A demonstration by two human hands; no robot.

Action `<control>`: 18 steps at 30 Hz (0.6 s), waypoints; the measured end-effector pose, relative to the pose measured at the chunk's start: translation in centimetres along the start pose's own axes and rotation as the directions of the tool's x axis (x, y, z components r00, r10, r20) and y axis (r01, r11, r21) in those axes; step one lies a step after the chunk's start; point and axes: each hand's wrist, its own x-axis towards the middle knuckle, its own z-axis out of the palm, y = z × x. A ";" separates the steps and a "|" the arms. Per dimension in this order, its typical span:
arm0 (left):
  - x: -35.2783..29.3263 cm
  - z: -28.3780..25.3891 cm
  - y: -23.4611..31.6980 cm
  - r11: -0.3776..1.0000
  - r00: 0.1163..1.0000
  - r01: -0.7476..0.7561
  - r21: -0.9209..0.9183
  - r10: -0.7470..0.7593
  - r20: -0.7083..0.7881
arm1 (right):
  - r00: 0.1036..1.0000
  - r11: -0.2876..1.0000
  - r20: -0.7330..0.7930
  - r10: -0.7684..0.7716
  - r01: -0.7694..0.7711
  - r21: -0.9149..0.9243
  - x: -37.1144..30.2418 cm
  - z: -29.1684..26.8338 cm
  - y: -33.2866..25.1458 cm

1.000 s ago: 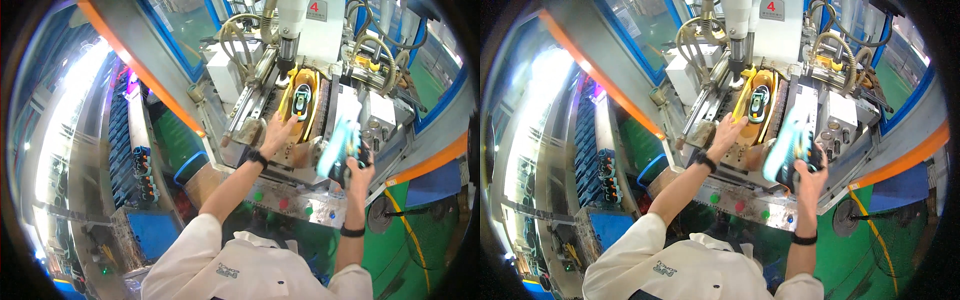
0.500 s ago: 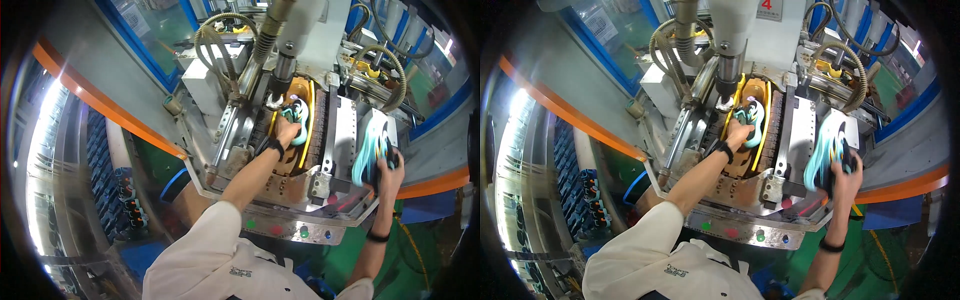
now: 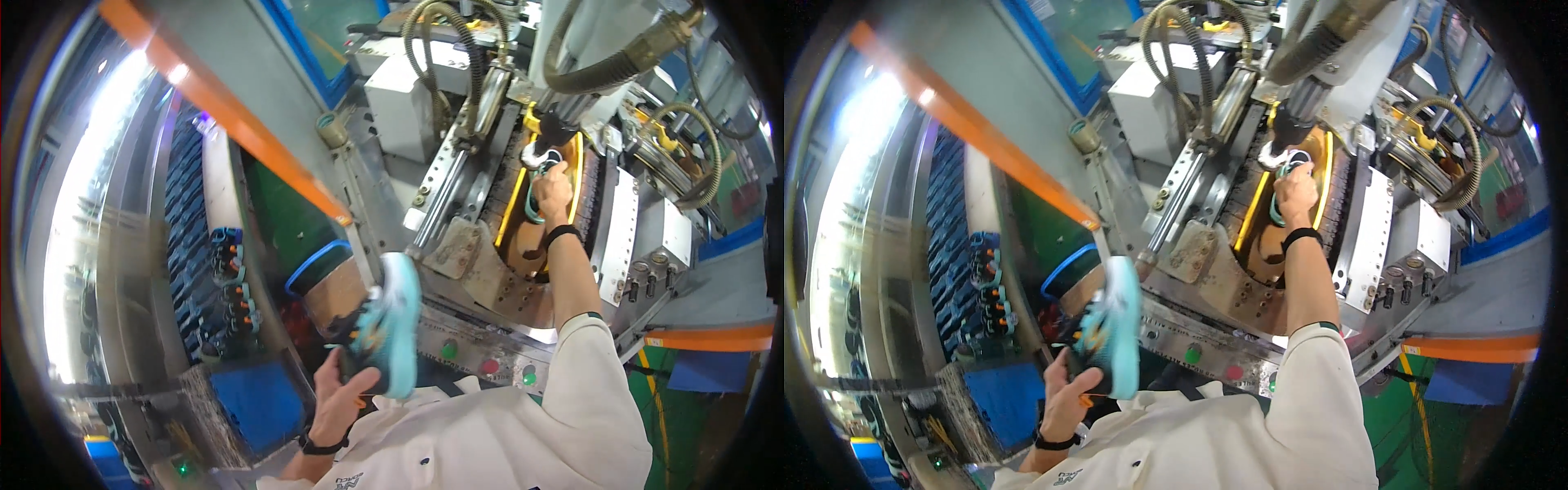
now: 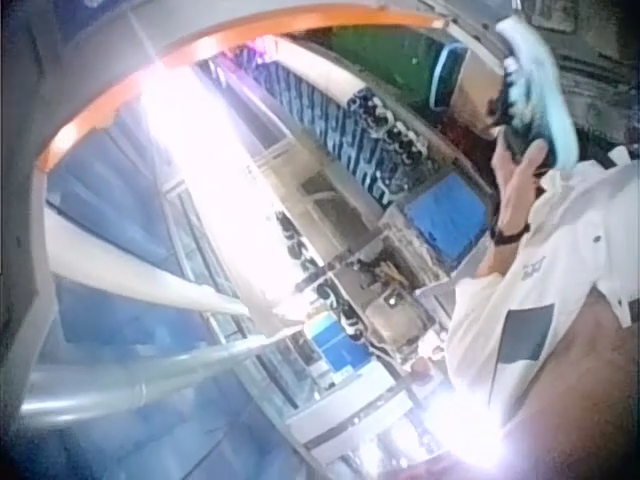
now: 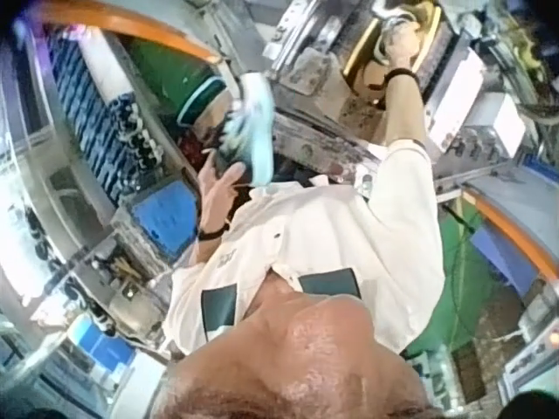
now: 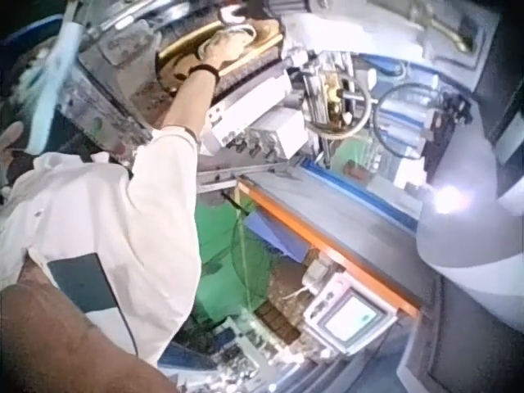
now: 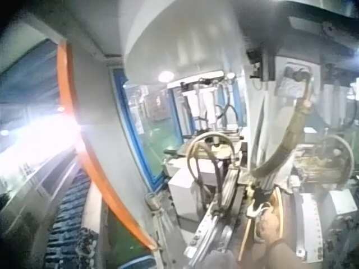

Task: Operating an industrial press machine to assemble or last shoe components.

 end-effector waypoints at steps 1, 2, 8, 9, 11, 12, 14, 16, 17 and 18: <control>-1.7 -1.3 -0.5 0.996 0.994 -0.059 -0.063 0.053 -0.100 | 0.998 0.998 0.063 -0.029 0.026 0.059 -0.3 -0.8 -0.9; -2.9 -2.3 -1.3 0.985 0.978 -0.122 -0.118 0.098 -0.186 | 0.993 0.998 0.115 -0.035 0.029 0.056 0.0 -1.0 -0.8; -10.1 -6.6 -8.8 0.949 0.804 -0.208 -0.237 0.028 -0.594 | 0.795 0.630 -0.128 -0.592 0.556 0.542 -19.4 -8.8 -4.1; -11.1 -6.9 -10.1 0.951 0.814 -0.162 -0.262 -0.021 -0.581 | 0.770 0.674 0.103 -0.630 0.476 0.565 -24.0 -10.9 -3.0; -12.2 -6.5 -11.7 0.921 0.834 -0.175 -0.348 -0.049 -0.549 | 0.586 0.423 0.035 -0.809 0.540 0.728 -31.4 -10.2 -2.0; -13.5 -7.0 -13.4 0.933 0.809 -0.116 -0.341 -0.110 -0.577 | 0.445 0.350 0.042 -0.895 0.640 0.684 -34.0 -8.6 -1.7; -15.3 -7.5 -14.5 0.892 0.806 -0.184 -0.414 -0.104 -0.583 | 0.305 0.407 0.269 -0.913 0.663 0.628 -37.9 -3.3 -0.5; -17.8 -8.3 -16.2 0.881 0.763 -0.185 -0.436 -0.151 -0.628 | 0.197 0.331 0.298 -0.934 0.793 0.512 -40.2 3.9 2.1; -18.9 -8.7 -17.6 0.914 0.705 -0.201 -0.351 -0.113 -0.700 | 0.165 0.364 0.397 -0.903 0.786 0.500 -40.4 5.0 2.2; -19.8 -8.9 -18.3 0.875 0.676 -0.216 -0.433 -0.186 -0.713 | 0.218 0.399 0.397 -0.891 0.794 0.459 -40.7 6.6 3.0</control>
